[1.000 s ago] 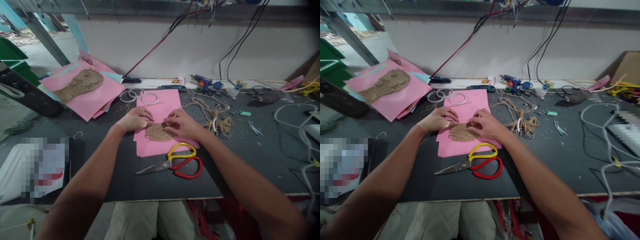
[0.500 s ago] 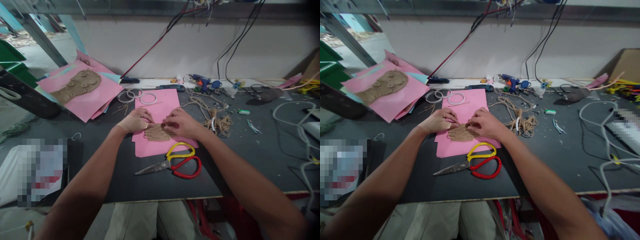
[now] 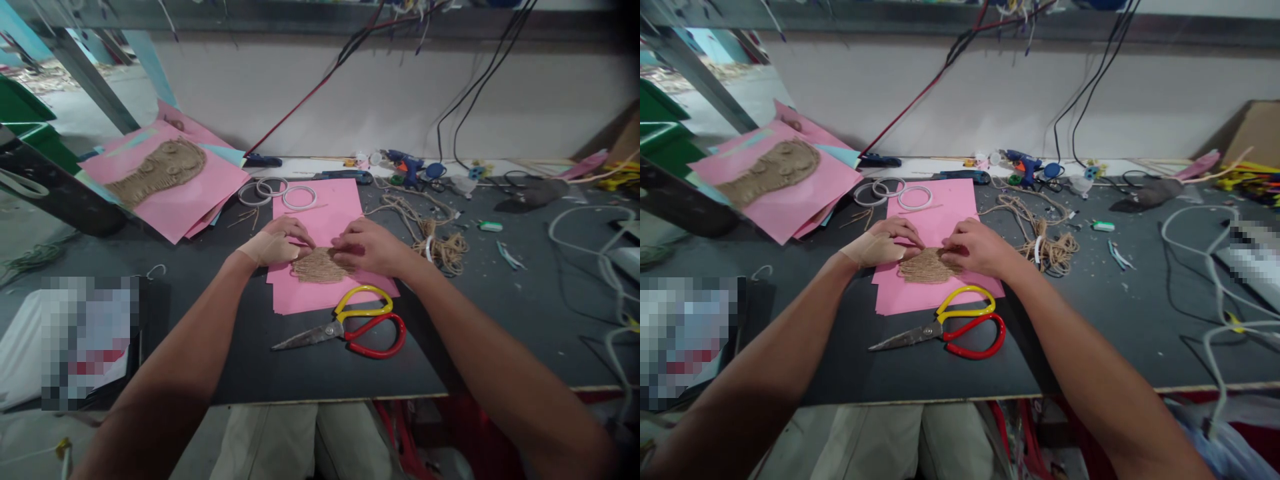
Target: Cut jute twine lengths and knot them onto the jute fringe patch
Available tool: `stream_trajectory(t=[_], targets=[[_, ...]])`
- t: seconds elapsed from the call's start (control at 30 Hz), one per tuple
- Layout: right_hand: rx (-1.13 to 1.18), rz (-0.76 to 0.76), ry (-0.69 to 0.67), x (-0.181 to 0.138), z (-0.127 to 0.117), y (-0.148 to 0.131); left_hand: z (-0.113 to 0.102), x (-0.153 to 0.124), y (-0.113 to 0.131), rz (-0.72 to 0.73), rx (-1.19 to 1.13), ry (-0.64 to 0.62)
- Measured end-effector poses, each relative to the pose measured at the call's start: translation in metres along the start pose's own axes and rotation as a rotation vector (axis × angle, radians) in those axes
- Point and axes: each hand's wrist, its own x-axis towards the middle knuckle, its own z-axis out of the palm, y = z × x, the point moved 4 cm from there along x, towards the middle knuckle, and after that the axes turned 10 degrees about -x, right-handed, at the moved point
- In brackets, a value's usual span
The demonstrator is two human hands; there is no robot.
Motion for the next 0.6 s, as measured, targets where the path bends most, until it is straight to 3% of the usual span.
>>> stream_trajectory(t=[0.6], targets=[[-0.006, 0.003, -0.083, 0.002, -0.001, -0.012, 0.002, 0.0, -0.004, -0.026, -0.021, 0.008]])
